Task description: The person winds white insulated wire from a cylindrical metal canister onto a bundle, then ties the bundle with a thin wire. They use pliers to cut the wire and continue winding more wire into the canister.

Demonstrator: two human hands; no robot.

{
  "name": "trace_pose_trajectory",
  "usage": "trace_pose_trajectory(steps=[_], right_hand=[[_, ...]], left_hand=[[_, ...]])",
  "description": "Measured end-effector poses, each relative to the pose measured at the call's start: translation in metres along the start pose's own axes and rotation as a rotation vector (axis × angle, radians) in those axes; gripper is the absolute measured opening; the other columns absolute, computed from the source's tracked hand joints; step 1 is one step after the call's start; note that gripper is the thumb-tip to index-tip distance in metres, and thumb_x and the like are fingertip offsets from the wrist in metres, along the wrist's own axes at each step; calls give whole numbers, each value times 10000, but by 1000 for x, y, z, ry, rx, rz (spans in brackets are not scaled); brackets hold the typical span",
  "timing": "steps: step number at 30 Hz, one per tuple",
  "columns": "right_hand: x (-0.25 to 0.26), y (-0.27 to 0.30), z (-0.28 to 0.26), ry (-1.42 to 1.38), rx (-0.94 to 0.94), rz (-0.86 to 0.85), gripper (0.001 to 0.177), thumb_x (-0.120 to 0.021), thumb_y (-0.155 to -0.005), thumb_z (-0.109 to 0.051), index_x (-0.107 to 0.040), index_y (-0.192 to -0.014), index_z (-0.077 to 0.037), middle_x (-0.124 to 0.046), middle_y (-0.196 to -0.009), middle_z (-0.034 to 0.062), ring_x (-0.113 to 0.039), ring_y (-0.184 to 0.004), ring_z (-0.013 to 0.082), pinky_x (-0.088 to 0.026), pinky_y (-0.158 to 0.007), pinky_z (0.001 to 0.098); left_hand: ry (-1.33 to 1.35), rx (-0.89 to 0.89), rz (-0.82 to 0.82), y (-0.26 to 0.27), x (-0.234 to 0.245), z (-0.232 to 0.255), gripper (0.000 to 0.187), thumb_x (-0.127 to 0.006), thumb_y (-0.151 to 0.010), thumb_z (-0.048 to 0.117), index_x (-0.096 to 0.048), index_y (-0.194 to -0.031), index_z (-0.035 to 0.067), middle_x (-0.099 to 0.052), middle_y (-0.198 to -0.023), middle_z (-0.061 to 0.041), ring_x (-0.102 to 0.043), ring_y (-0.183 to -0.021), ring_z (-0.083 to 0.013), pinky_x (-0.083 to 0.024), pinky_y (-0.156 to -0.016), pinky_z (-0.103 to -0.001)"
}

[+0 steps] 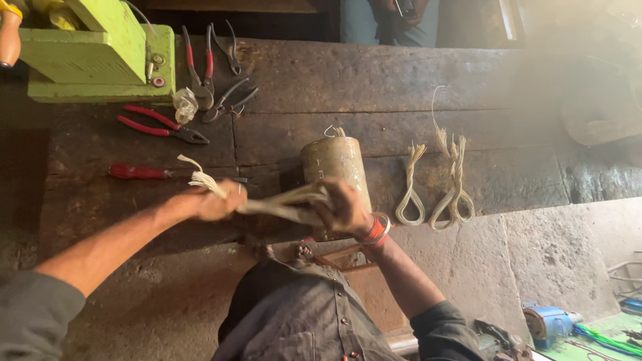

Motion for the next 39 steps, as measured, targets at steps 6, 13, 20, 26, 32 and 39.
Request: trace_pose_trajectory(steps=[6,13,20,26,32,39], right_hand=[[23,-25,-31,-766,34,281,733,-607,-954,-587,-490,-1429,-40,-586,-1383,109,-546,-1328,208,-459,-1124,337],[16,-13,12,-1058,-288,129,605,-503,-1103,-584,-647,-1060,2,-660,-822,63,-621,-680,171,-477,-582,289],[4,-16,-13,-423,-76,126,183,-681,-976,-172,-686,-985,11,-647,-780,-28,-567,-698,59,-457,-609,231],[10,-15,-49,33,101,134,149,-664,-950,-101,-644,-875,26,-688,-757,-19,-629,-643,72,-501,-577,266],[-8,-20,-52,-94,-70,-142,162,-670,-909,-120,-675,-927,41,-709,-814,25,-635,-712,96,-520,-604,270],[11,-20,-48,-149,59,127,250,-587,-1069,-181,-666,-957,28,-676,-831,37,-604,-734,94,-489,-704,247]], left_hand=[[-1242,-927,950,76,36,130,153,-642,-991,181,-636,-906,54,-588,-621,-9,-563,-499,-147,-376,-447,-296],[-1455,-1080,1070,96,12,182,188,-706,-971,270,-653,-832,154,-484,-612,63,-484,-529,-106,-340,-474,-286],[-369,-800,842,113,52,116,603,-426,-1076,614,-705,-866,122,-590,-666,59,-580,-616,-119,-428,-584,-279],[1424,-50,-224,23,-85,-7,501,-425,-1068,422,-607,-713,117,-387,-544,38,-297,-452,-84,-267,-431,-278],[857,-36,-3,56,-90,-24,530,-454,-989,504,-621,-690,100,-415,-480,3,-311,-380,-114,-252,-377,-314],[292,-271,691,185,-46,22,463,-868,-740,422,-717,-1052,113,-564,-646,45,-523,-590,-60,-449,-525,-248]])
Point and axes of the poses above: each hand's wrist, its own y-axis away from the middle knuckle, its own x-axis out of the back of the hand, z = x × y, the point moved 6 cm from there along -y, towards the middle knuckle
